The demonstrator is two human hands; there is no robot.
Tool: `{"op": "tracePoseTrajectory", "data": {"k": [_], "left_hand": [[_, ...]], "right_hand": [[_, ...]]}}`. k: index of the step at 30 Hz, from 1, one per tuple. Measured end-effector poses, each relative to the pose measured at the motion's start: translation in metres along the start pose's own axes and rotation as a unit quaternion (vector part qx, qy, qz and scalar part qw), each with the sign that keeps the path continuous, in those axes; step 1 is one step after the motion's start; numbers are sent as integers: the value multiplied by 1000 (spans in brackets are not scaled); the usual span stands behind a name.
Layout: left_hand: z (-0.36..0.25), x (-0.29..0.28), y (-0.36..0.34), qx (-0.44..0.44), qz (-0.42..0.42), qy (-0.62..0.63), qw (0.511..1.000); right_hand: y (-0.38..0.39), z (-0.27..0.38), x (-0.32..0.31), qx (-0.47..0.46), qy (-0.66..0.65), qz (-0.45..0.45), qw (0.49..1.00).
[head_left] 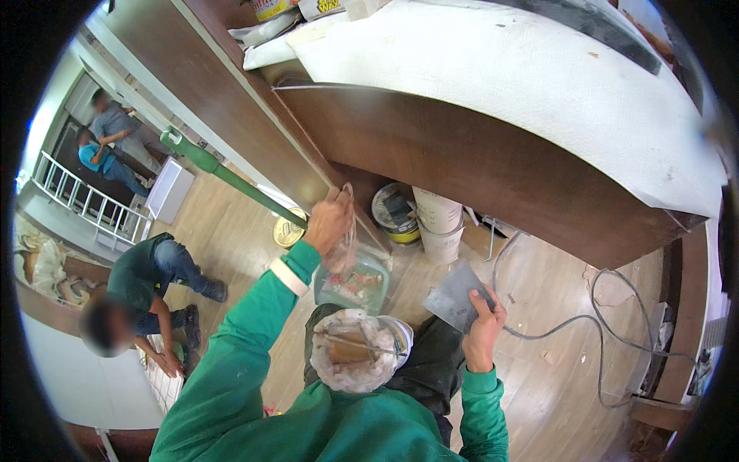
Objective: The person sits on the floor and applies wood filler to the edge of a wooden cabinet using a putty knife, then sands the area with sandpaper. They wipe the surface with a cloth and apply a finish with a brush, repeating the process along the cabinet edge.
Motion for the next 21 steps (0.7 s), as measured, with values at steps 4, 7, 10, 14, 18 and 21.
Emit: {"op": "tracePoseTrajectory", "data": {"k": [4,7,10,14,18,21], "left_hand": [[6,-50,9,-46,-22,144,988],[30,-113,-2,-98,-32,194,976],[48,-152,-7,-193,-63,395,896],[-8,-242,-31,-141,-46,642,752],[-50,-251,-37,-70,-63,605,791],[-84,-247,-31,13,-179,441,879]], "right_hand": [[-2,-2,-43,-36,11,-84,996],[-10,-1,-41,-47,-13,-49,998],[2,13,11,-46,6,47,998],[25,51,100,-90,25,151,984],[80,55,180,5,-151,226,962],[125,70,204,139,-262,307,904]]}}
Point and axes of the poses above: each hand's wrist, its own y-axis away from the middle knuckle, its own x-axis out of the palm, z = x × y, the point moved 5 cm from there along -y, towards the middle knuckle, and after that the axes turned 15 degrees about -y, right-handed, at the moved point
